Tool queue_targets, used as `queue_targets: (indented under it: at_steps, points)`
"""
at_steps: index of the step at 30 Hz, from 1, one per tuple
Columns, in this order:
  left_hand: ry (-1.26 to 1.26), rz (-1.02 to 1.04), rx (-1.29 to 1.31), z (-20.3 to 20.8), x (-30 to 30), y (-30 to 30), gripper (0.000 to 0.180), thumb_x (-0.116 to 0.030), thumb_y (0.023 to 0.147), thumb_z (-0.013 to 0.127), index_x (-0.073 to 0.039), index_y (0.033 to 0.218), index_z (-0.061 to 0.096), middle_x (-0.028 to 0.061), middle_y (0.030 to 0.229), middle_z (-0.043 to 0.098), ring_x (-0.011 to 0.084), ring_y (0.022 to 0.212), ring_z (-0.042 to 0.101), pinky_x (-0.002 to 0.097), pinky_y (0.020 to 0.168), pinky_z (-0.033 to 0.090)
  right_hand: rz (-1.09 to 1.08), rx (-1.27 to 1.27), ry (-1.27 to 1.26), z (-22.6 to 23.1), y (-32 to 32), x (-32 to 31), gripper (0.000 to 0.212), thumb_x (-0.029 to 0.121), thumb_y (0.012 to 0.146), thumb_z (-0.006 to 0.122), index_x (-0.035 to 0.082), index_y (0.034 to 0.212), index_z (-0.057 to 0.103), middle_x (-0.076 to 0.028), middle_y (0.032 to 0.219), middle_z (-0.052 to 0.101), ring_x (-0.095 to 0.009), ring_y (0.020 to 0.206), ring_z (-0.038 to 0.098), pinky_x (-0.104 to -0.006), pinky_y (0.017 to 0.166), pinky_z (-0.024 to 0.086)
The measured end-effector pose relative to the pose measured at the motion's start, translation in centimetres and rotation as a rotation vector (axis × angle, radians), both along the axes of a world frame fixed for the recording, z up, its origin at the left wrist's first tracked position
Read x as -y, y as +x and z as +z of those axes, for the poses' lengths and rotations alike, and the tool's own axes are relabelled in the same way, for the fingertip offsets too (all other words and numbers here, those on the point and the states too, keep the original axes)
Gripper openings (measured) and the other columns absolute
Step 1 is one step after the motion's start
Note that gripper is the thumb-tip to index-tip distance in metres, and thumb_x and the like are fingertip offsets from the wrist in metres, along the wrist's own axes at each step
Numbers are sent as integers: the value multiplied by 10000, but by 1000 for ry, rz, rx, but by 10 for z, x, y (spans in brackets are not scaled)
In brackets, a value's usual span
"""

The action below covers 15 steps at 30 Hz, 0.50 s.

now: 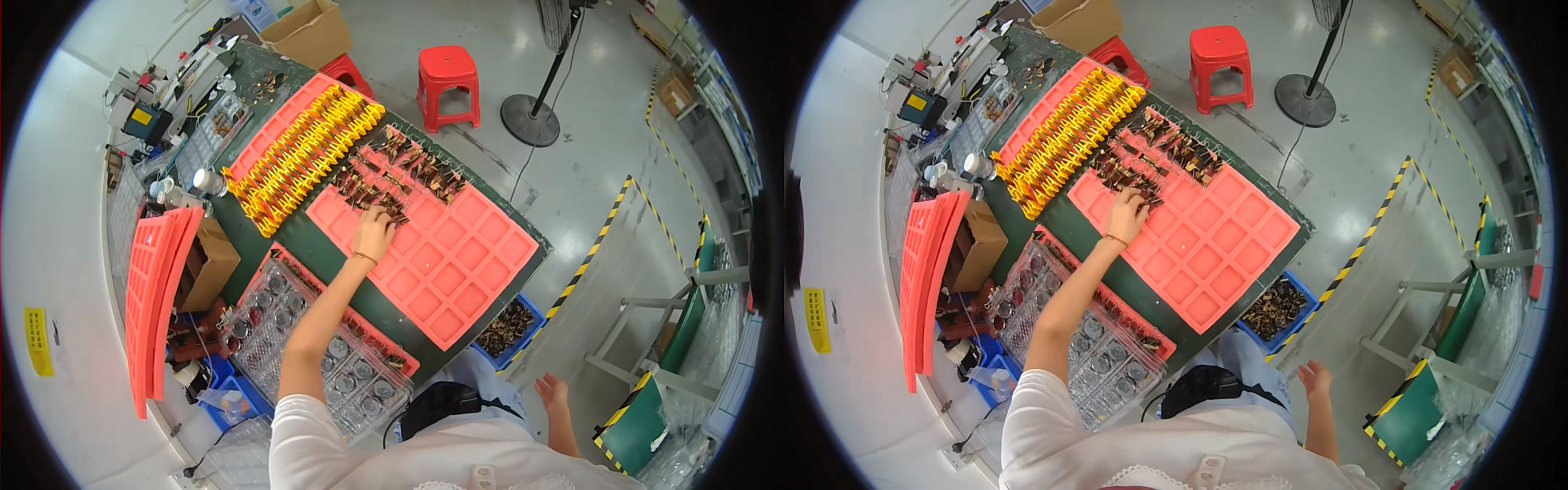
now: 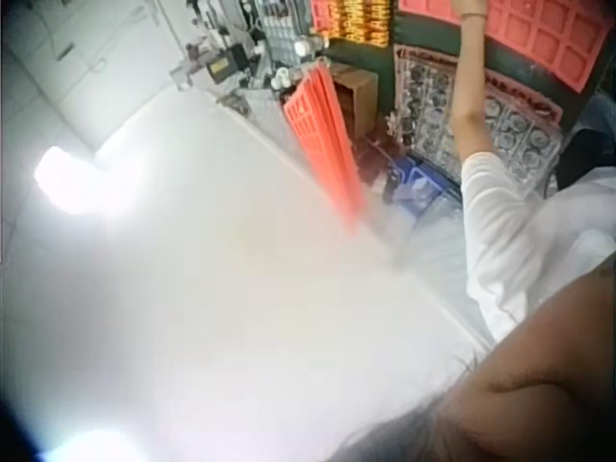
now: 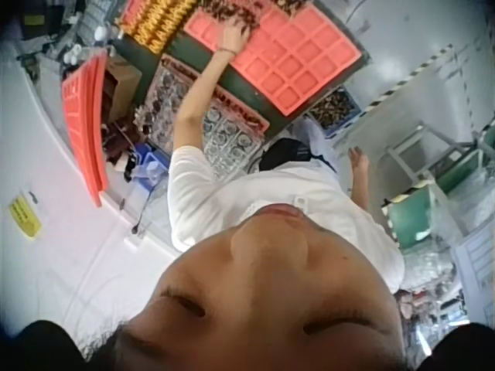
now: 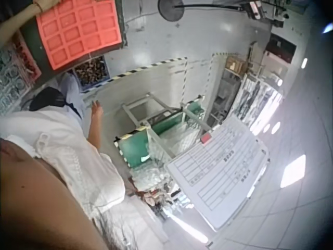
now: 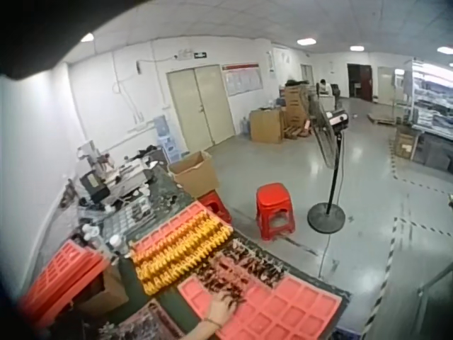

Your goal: Manually sort and assemble small metal components into plastic trays at a workstation.

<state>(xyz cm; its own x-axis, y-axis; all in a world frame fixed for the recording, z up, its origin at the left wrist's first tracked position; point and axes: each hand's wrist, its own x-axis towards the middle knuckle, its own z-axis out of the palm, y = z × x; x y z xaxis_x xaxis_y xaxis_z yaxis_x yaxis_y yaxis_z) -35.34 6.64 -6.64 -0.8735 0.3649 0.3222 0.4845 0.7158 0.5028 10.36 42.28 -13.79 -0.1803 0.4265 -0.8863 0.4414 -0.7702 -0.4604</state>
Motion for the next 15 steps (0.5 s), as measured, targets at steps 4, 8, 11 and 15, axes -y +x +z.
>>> queue_targets:
  at_steps: [4,8,11,15]
  points:
    - [-189,106,-110,-22,-18,2,95,-94,694,597,-10,738,596,120,977,496,309,939,466,390,803,416,203,-25,143,18,-15,5,258,161,803,519,-11,994,493,-128,1021,511,-300,825,586,-373,667,495]
    - [-297,130,-151,-18,-30,-1,93,-92,672,599,-16,722,620,145,962,478,319,902,467,398,802,399,213,-36,182,26,-15,4,237,158,811,517,-8,979,497,-120,1007,519,-280,809,591,-359,651,498]
    - [-403,148,-109,-25,-30,-3,117,-79,695,580,11,751,630,189,992,455,360,909,453,421,784,421,229,-17,209,31,-18,7,232,163,830,512,-4,991,514,-81,890,529,-209,761,578,-324,615,491]
    - [-387,150,-62,-37,-32,-2,131,-78,701,568,20,753,637,188,978,461,354,911,452,419,792,415,345,-46,255,32,-20,9,204,159,832,505,10,972,512,-97,932,545,-233,780,588,-336,640,496]
